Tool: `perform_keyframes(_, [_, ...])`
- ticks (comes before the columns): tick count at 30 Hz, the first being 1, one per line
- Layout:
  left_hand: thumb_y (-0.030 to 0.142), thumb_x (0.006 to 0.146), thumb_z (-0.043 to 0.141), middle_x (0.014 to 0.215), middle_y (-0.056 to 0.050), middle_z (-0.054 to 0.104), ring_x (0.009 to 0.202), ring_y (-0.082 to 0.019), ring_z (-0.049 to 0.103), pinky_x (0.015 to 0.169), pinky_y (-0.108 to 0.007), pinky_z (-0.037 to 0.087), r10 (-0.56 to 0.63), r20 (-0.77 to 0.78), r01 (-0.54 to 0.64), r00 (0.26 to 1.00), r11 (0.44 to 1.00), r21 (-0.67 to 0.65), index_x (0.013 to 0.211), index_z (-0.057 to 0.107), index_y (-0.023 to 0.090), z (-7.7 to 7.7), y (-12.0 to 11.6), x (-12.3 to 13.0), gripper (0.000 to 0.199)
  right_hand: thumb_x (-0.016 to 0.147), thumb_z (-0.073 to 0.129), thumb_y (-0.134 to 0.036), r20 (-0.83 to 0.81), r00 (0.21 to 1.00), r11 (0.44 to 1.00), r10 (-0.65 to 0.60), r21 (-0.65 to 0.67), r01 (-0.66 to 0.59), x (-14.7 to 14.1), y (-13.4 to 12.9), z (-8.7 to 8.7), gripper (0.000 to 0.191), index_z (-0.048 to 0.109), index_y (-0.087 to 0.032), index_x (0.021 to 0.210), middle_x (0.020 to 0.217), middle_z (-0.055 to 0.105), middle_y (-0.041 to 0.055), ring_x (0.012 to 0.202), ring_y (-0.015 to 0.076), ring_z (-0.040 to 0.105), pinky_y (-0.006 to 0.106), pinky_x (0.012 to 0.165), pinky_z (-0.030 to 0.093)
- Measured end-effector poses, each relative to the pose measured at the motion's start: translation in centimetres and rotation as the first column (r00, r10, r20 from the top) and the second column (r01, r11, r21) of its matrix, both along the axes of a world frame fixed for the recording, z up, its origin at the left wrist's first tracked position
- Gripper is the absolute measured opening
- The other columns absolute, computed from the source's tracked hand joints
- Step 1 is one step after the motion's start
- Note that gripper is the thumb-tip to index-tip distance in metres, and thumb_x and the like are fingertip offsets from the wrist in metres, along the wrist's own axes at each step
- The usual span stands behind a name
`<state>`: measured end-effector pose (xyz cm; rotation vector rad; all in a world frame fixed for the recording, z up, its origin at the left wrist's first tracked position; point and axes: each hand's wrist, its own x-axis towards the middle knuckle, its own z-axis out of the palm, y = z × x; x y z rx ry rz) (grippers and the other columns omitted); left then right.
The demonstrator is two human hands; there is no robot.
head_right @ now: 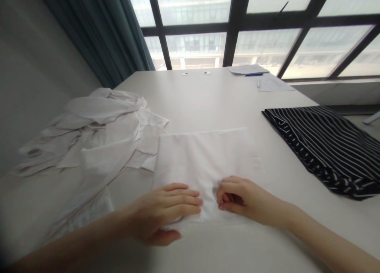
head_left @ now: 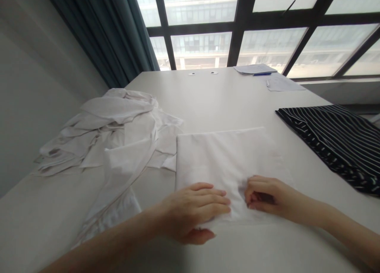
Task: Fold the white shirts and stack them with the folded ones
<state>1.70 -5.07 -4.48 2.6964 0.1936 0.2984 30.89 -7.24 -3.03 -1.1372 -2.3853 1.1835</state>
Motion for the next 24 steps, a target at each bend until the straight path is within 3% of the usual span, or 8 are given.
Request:
perform_keyframes(3, [0.029, 0.092, 0.050, 0.148, -0.008, 0.048, 0.142, -0.019, 0.036, 0.121, -0.035, 0.022, -0.019, -0.062, 0.017, 0.998, 0.999, -0.036, 0.140, 0.044, 0.015, 0.2, 0.0, 0.1, 0.050, 0.094, 0.056, -0.036, 0.012, 1.000, 1.000, -0.024, 0.004, 0.024, 0.1, 0.0, -0.4, 0.018, 0.061, -0.020, 0.085, 0.082, 0.061, 0.0020, 0.072, 0.0139, 0.055, 0.025, 0.065, 0.044])
perform_keyframes(10, [0.018, 0.086, 0.048, 0.146, -0.004, 0.051, 0.141, -0.017, 0.038, 0.121, -0.034, 0.020, -0.006, -0.057, 0.002, 0.998, 0.998, -0.067, 0.138, 0.048, 0.018, 0.2, 0.0, 0.3, 0.052, 0.093, 0.056, -0.037, 0.017, 0.998, 0.998, -0.061, 0.002, 0.061, 0.3, 0.1, -0.6, 0.019, 0.063, -0.020, 0.089, 0.081, 0.062, 0.0015, 0.068, 0.0130, 0.056, 0.024, 0.062, 0.045])
perform_keyframes(13, [0.014, 0.084, 0.048, 0.147, -0.002, 0.050, 0.141, -0.015, 0.037, 0.121, -0.033, 0.020, -0.005, -0.073, -0.001, 0.997, 0.997, -0.078, 0.139, 0.047, 0.019, 0.5, 0.0, 0.2, 0.055, 0.096, 0.050, -0.038, -0.001, 0.987, 0.981, -0.161, 0.108, 0.160, 1.0, 0.7, -0.9, 0.022, 0.063, -0.021, 0.092, 0.088, 0.066, 0.0047, 0.076, 0.0161, 0.062, 0.028, 0.067, 0.049])
perform_keyframes(16, [0.013, 0.083, 0.049, 0.147, -0.002, 0.050, 0.141, -0.016, 0.039, 0.121, -0.034, 0.022, -0.005, -0.074, -0.001, 0.997, 0.996, -0.091, 0.139, 0.046, 0.020, 0.6, 0.1, 0.1, 0.057, 0.096, 0.048, -0.037, -0.016, 0.945, 0.879, -0.327, 0.362, 0.310, 2.6, 2.1, -1.8, 0.022, 0.065, -0.023, 0.097, 0.100, 0.067, 0.0088, 0.091, 0.0226, 0.063, 0.037, 0.080, 0.052])
perform_keyframes(19, [0.011, 0.083, 0.048, 0.146, -0.003, 0.052, 0.140, -0.016, 0.040, 0.120, -0.034, 0.022, -0.006, -0.072, -0.002, 0.997, 0.995, -0.102, 0.139, 0.047, 0.020, 0.8, 0.1, 0.2, 0.057, 0.093, 0.049, -0.037, -0.060, 0.846, 0.675, -0.530, 0.573, 0.464, 4.6, 3.7, -3.1, 0.024, 0.065, -0.024, 0.105, 0.105, 0.063, 0.0113, 0.102, 0.0291, 0.059, 0.048, 0.090, 0.049])
perform_keyframes(21, [0.010, 0.085, 0.046, 0.144, -0.002, 0.053, 0.139, -0.015, 0.042, 0.120, -0.034, 0.022, -0.002, -0.068, -0.005, 0.998, 0.994, -0.107, 0.138, 0.049, 0.021, 0.8, 0.1, 0.2, 0.054, 0.091, 0.050, -0.039, -0.096, 0.775, 0.579, -0.625, 0.609, 0.542, 5.7, 4.5, -3.9, 0.031, 0.062, -0.024, 0.115, 0.111, 0.060, 0.0129, 0.106, 0.0318, 0.057, 0.052, 0.092, 0.048])
perform_keyframes(24, [0.010, 0.092, 0.043, 0.142, -0.002, 0.056, 0.138, -0.015, 0.043, 0.120, -0.032, 0.021, 0.008, -0.062, -0.015, 0.998, 0.994, -0.105, 0.135, 0.052, 0.020, 0.7, 0.0, 0.3, 0.045, 0.089, 0.052, -0.043, -0.137, 0.693, 0.544, -0.707, 0.522, 0.657, 6.6, 5.0, -4.5, 0.041, 0.056, -0.022, 0.125, 0.115, 0.060, 0.0144, 0.101, 0.0311, 0.059, 0.050, 0.086, 0.052])
